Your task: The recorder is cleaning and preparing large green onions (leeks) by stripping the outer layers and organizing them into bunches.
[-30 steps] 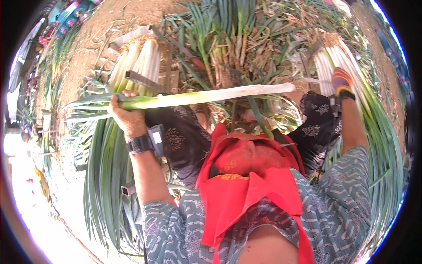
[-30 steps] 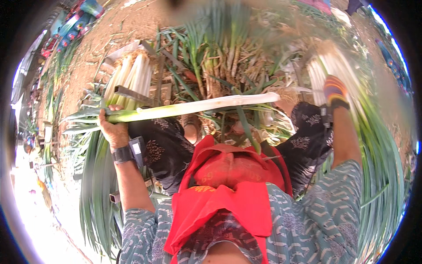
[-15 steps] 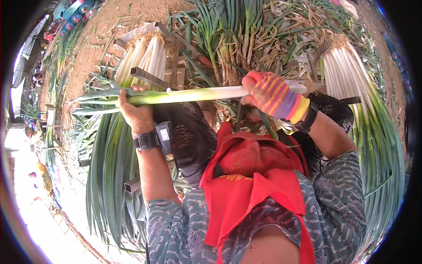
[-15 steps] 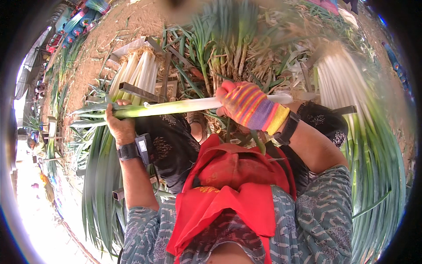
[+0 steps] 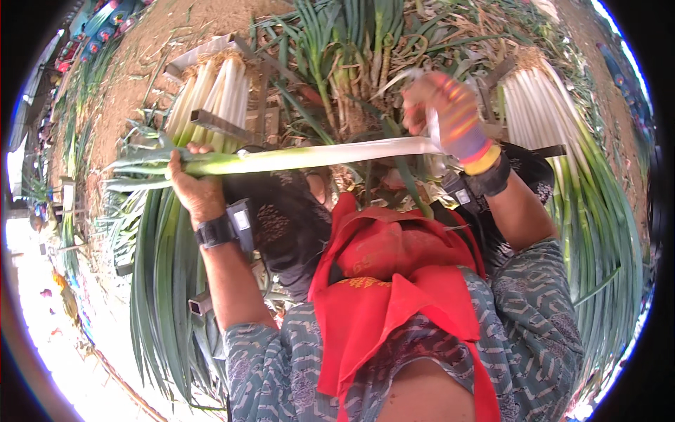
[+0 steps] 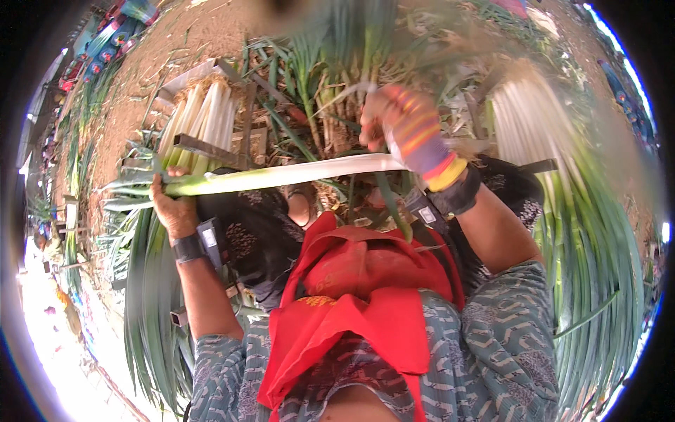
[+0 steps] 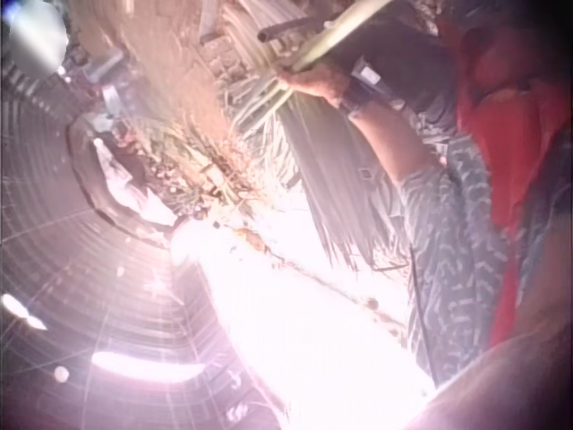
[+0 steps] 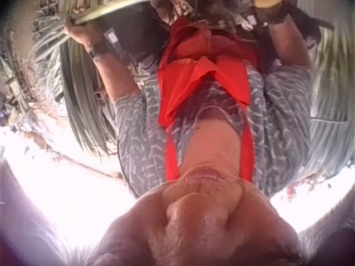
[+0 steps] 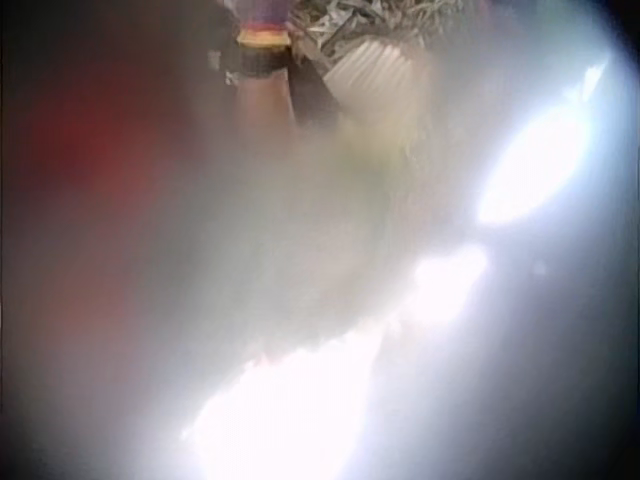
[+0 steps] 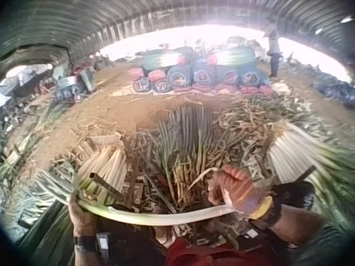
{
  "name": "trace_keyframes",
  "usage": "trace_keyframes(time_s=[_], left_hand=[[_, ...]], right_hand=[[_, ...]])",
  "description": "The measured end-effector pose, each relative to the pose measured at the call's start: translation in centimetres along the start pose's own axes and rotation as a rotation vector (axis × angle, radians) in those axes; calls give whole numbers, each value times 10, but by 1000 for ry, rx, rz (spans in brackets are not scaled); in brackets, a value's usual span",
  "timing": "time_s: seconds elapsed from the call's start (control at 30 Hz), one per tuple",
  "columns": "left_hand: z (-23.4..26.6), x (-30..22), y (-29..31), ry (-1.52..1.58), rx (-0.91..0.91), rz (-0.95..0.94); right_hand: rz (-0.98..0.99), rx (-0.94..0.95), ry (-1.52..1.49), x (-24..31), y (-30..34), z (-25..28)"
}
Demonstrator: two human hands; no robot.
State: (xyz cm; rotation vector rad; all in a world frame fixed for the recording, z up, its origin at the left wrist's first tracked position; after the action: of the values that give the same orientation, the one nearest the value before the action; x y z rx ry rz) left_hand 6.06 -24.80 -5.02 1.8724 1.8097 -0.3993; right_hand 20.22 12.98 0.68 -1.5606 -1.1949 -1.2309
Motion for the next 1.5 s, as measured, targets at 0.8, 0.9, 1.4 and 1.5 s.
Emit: trace_keyframes(time_s=[0.8,0.9,1.4,1.5], left_hand=[[-89,-22,37,-199,45,-171],[-98,-111,60,-395,202,-420],[-10,-174,124,-600,-438,-651],[-10,-135,104,-437,-457,-333]], right_hand=[[463,385,1248,-49,40,-10],[701,428,990,-50,7,-71],[550,776,878,-118,-251,-331],[366,822,914,-174,-293,-329]])
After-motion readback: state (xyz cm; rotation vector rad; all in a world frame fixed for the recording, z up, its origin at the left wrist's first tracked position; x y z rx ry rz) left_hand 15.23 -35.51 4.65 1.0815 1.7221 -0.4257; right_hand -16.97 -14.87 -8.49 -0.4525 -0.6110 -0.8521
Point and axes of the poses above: each hand's wrist, its own y-axis away from the middle knuckle, its own z-axis out of the back of the hand, x = y × z, the point moved 1 cm from there along -y, towards the middle knuckle, and after that the axes turned 3 degrees about -y, right-handed, at the moved point
